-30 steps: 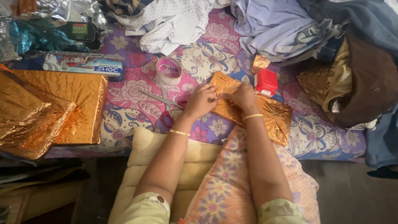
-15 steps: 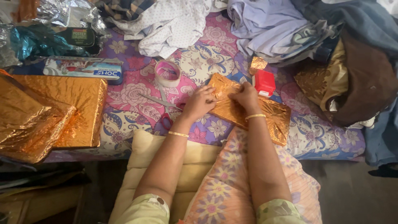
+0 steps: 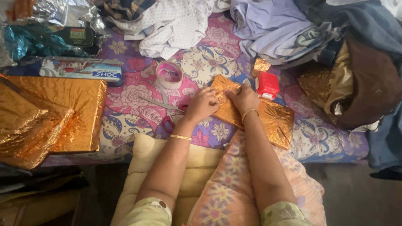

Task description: The person wraps rectangular boxes in shiny gold foil wrapping paper on a bed. They fold the paper around each box, cut paper with scissors, apply tape from a tape roll, and press the paper flat, then begin wrapping another item in blue foil paper.

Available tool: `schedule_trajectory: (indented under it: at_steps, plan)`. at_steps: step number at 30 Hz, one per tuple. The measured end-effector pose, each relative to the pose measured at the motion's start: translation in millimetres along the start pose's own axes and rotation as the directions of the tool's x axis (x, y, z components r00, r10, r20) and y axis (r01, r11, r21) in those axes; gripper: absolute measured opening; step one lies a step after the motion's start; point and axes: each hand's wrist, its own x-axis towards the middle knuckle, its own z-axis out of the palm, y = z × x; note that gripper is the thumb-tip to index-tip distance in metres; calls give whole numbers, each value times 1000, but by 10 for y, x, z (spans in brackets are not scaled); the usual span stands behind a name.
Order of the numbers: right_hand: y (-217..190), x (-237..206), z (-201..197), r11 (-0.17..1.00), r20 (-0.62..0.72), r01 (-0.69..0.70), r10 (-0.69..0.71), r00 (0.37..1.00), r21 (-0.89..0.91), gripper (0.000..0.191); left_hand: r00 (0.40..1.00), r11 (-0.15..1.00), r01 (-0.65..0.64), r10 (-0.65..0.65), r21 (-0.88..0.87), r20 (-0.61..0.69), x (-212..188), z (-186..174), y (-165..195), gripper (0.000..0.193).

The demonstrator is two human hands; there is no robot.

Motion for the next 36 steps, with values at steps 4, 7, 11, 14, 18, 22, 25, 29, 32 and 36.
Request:
schedule_trajectory:
  at_steps: [4,7,11,14,18,22,25,29,32,36]
  plan:
    - [51,27,24,996,10,-59,58,998,72,63,1000,1000,-7,7,-3,-29,8,24,-27,12]
    - [58,12,30,1000,71,-26,25,997,11,66,1000,1000,-5,5,-2,-24,12,53,-58,12]
    - [42,0,14,998,21,20,-21,1000,62,64,1000,1000,-8,7,-20,-19,2,62,-77,13]
    - [76,8,-19,994,47,25,-30,998,103,61,1000,1000,-16,16,-15,-19,7,47,-78,13]
    - [216,58,-35,982,156,62,-91,984,180,63,1000,998,-2,1,-56,-30,-6,38,-67,14]
    - [363,192,23,901,233,95,-210,950,422,64,999,997,-10,7,-75,-43,-3,42,-74,12]
    - [468,240,-7,876,227,125,-254,940,466,59,995,990,28,-42,-140,-94,14,42,-78,11]
    - [389,179,-34,953,237,-3,-72,969,302,59,977,985,80,-109,-156,-182,20,21,-63,11]
    - [220,101,-34,981,247,-48,0,969,186,65,986,999,45,-48,-21,-161,2,14,-32,19]
    - [257,121,-28,969,257,33,-98,962,246,71,979,999,6,2,37,-206,-33,43,-15,28]
